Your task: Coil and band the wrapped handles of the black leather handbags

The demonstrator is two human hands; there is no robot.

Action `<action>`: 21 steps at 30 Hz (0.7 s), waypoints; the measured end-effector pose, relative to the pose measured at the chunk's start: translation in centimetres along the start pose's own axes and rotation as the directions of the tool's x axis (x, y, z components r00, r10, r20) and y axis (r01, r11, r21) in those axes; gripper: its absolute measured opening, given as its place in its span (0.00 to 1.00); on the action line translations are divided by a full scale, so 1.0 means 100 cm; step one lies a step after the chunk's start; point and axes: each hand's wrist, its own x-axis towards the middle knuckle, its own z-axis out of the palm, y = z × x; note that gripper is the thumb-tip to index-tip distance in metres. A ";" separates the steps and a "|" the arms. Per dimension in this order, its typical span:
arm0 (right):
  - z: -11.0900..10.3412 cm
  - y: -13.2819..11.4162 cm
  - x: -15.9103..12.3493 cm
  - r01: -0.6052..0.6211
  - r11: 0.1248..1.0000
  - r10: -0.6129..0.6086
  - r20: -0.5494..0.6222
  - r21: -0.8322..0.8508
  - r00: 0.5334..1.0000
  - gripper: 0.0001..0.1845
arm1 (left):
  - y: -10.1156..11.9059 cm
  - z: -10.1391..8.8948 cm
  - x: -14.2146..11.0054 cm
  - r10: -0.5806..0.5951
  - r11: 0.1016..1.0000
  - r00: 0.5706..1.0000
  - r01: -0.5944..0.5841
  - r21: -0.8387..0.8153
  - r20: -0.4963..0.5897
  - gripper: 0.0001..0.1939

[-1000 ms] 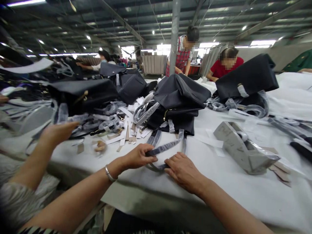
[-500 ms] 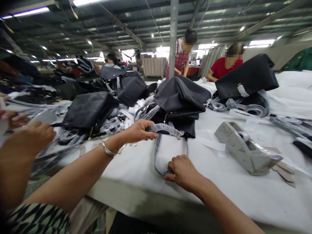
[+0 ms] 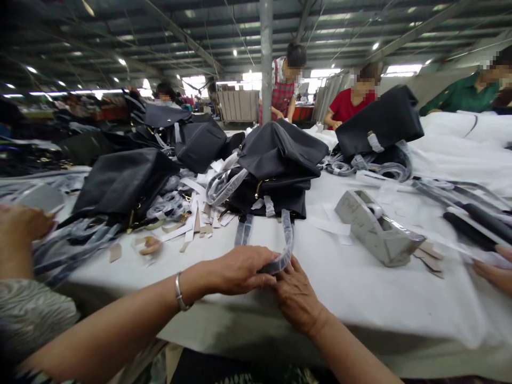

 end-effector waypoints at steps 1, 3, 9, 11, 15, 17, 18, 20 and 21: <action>0.001 -0.001 -0.005 -0.010 1.000 0.011 -0.020 0.023 1.000 0.18 | 0.001 0.007 -0.002 -0.003 0.999 1.000 0.002 0.034 0.014 0.14; 0.001 -0.003 -0.012 -0.013 0.998 0.016 -0.040 0.065 0.999 0.21 | 0.001 0.016 -0.006 -0.012 0.997 0.999 0.009 0.078 0.039 0.15; -0.001 -0.006 -0.013 -0.231 0.972 0.235 -0.134 0.043 0.963 0.21 | -0.003 0.022 -0.015 -0.005 0.991 0.999 -0.001 0.134 0.041 0.12; 0.002 -0.005 -0.012 -0.269 0.957 0.282 -0.142 0.104 0.949 0.19 | -0.001 0.025 -0.015 -0.013 0.976 0.999 0.003 0.216 0.045 0.18; 0.003 0.002 -0.016 -0.310 0.926 0.348 -0.170 0.216 0.922 0.17 | 0.000 0.037 -0.011 -0.003 0.944 1.000 -0.002 0.329 0.016 0.24; -0.005 0.011 -0.021 -0.381 0.886 0.435 -0.187 0.266 0.881 0.14 | -0.001 0.041 -0.011 -0.001 0.931 1.000 -0.006 0.364 0.019 0.23; -0.012 0.016 -0.023 -0.414 0.866 0.475 -0.202 0.282 0.857 0.12 | 0.000 0.041 -0.012 0.005 0.926 1.000 -0.016 0.377 0.031 0.23; -0.030 0.026 -0.025 -0.429 0.860 0.493 -0.232 0.276 0.839 0.13 | 0.002 0.040 -0.014 0.025 0.921 0.998 -0.049 0.386 0.065 0.23; -0.039 0.030 -0.024 -0.407 0.877 0.464 -0.229 0.256 0.856 0.16 | 0.003 0.038 -0.016 0.034 0.921 0.996 -0.062 0.384 0.078 0.24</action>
